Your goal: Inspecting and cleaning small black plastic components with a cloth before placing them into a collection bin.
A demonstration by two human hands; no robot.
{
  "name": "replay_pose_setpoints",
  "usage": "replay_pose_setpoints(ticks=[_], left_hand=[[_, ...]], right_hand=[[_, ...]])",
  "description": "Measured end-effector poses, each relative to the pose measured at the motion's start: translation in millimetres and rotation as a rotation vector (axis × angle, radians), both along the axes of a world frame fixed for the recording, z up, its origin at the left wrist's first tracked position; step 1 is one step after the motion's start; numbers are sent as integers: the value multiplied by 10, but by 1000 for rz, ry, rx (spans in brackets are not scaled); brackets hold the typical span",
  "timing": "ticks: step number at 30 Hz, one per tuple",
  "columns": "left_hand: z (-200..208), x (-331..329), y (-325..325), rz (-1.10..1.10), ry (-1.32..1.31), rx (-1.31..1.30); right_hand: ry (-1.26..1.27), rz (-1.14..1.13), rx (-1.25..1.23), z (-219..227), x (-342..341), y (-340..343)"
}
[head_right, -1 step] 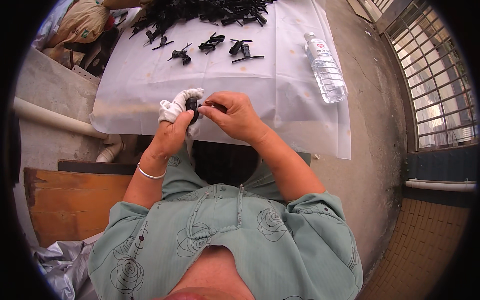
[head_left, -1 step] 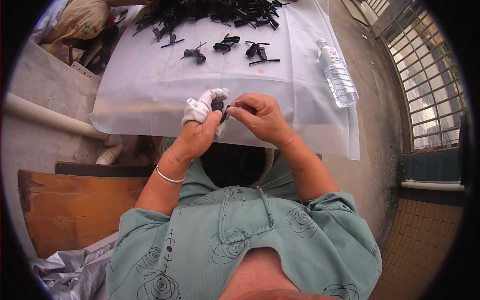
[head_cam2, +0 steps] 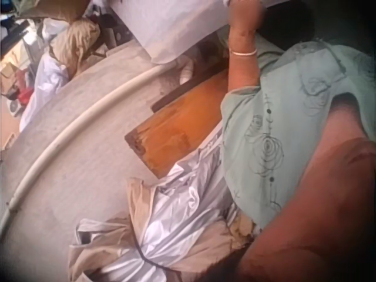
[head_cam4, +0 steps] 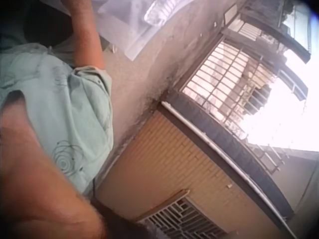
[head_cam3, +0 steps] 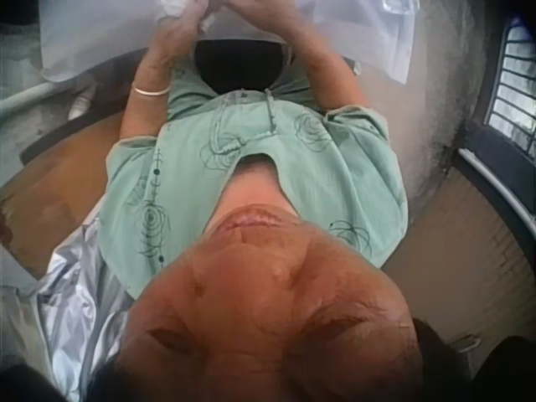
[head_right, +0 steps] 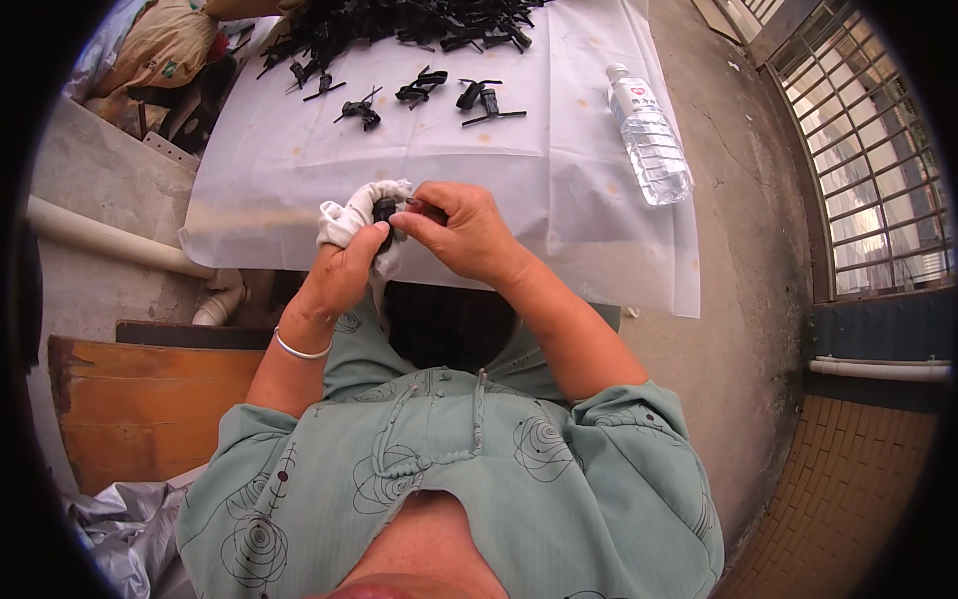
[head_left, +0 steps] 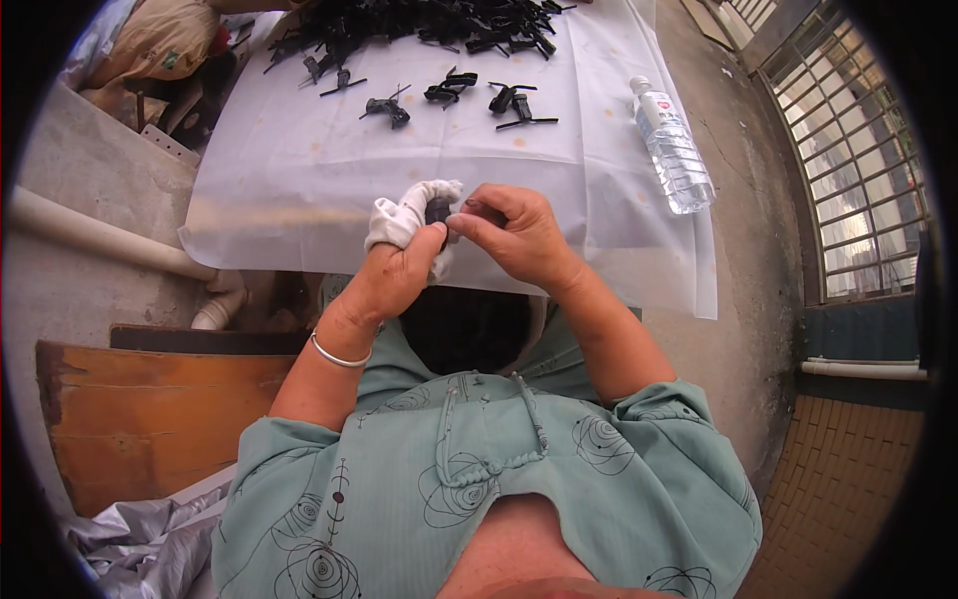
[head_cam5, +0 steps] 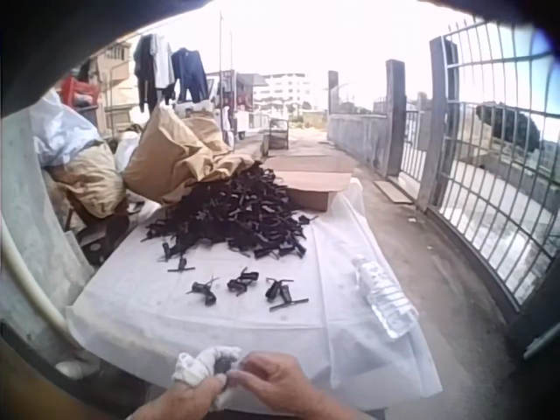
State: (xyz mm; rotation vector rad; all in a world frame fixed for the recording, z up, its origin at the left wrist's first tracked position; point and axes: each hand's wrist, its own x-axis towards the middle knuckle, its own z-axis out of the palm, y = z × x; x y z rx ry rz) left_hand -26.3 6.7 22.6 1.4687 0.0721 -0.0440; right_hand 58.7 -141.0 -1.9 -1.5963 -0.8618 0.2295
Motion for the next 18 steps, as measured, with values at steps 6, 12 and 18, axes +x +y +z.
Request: replay_pose_setpoints(ticks=[6, 12, 18], left_hand=[[-23, 24, -41, 46, -61, 3], [-144, 98, -85, 153, -414, 629], [-184, 8, -113, 172, -352, 650]], right_hand=[[47, 38, -27, 17, -27, 20], [-39, 77, -147, 31, -46, 47], [93, 31, -125, -58, -159, 104]])
